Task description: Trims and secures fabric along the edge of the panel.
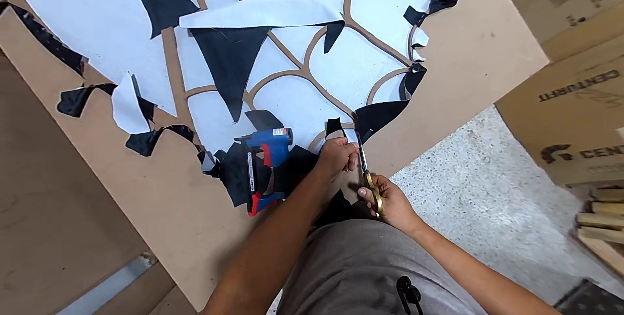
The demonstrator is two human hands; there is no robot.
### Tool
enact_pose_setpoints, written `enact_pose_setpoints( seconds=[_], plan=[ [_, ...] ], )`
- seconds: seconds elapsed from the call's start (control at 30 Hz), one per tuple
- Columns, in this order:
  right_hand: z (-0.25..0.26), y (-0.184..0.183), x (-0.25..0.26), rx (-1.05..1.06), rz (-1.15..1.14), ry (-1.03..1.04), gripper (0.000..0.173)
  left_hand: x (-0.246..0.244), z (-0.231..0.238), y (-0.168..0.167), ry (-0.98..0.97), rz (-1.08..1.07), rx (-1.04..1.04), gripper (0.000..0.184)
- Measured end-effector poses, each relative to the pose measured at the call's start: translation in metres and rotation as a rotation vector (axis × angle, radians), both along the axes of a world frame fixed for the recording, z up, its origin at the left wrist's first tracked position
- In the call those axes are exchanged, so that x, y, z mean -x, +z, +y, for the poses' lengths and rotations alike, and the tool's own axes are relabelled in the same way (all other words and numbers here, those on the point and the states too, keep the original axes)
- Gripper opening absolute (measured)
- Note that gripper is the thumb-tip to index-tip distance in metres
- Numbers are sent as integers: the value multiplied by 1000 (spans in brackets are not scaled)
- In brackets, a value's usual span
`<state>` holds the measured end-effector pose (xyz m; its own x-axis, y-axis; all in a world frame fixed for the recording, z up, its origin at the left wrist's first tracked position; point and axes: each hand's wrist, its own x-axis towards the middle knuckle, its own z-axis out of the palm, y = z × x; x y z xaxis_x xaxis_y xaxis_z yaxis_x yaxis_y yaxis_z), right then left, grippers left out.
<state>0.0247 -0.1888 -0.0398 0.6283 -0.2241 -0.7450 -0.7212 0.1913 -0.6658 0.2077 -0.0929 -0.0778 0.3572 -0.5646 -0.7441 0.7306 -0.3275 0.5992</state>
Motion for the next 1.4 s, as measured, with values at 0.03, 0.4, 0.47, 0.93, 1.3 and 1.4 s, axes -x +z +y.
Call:
enact_pose_setpoints(
  seconds=[0.03,0.4,0.47,0.93,1.3,1.4],
  plan=[
    [-6,9,2,31,32,69,44,-1,1,3,-7,-24,-14,27],
    [-143,53,-98,1156,-204,714,50,-83,-62,46,-158,-72,-376,23],
    [-133,22,-138,997,-371,912,49,-81,-65,45,-141,-54,-400,21],
    [-149,-50,-216,611,-828,1193,27,13,102,42,-29,-812,-1185,91],
    [-149,-54,-213,503,-761,1080,24,56,58,115,383,-512,-1024,38],
    [-146,-56,-212,503,-777,1022,21,79,5,119,284,-573,-916,27]
  ],
)
